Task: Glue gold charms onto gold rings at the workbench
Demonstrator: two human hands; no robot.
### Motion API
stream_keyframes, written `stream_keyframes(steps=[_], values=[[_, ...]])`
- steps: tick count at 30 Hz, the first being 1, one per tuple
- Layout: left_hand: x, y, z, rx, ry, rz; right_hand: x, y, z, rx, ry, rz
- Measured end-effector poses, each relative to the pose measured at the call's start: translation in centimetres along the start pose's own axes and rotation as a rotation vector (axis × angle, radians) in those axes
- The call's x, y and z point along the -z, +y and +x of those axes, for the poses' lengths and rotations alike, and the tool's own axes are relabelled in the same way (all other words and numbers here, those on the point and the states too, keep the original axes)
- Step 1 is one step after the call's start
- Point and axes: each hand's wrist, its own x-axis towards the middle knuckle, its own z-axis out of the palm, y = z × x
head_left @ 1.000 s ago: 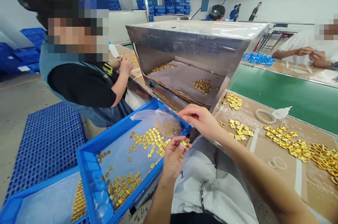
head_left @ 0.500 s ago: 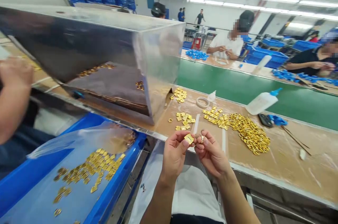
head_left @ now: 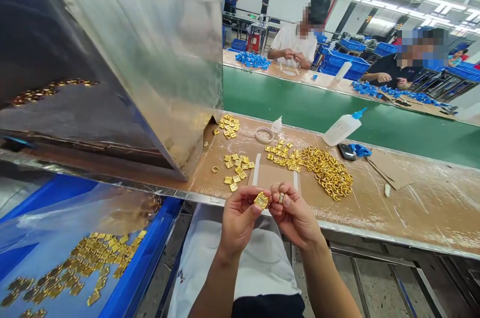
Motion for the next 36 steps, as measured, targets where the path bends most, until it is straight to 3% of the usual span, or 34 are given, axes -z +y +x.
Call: stream_keyframes(steps=[11,21,26,32,36], values=[[0.1,-0.1,0.2,0.038,0.044,-0.076,-0.5,0.1,0.5,0.105,-0.012,-0.131],[0.1,-1.0,1.0,0.081,0.031,-0.05,0.1,-0.8,0.5,0.237,0.176,-0.371],[0.1,-2.0,0.9,0.092,0.011,-0.04,0.6,-0.8,0.4,0.234,0.301,-0.5],[0.1,-3.1,0.9,0.056,0.044,-0.008,0.4,-1.7,-0.1,0.263,0.286,-0.776],[-0.2,-3.2,0.9,0.066,0.061,0.016,-0.1,-2.0,-0.5,0.312,0.34,-0.938]])
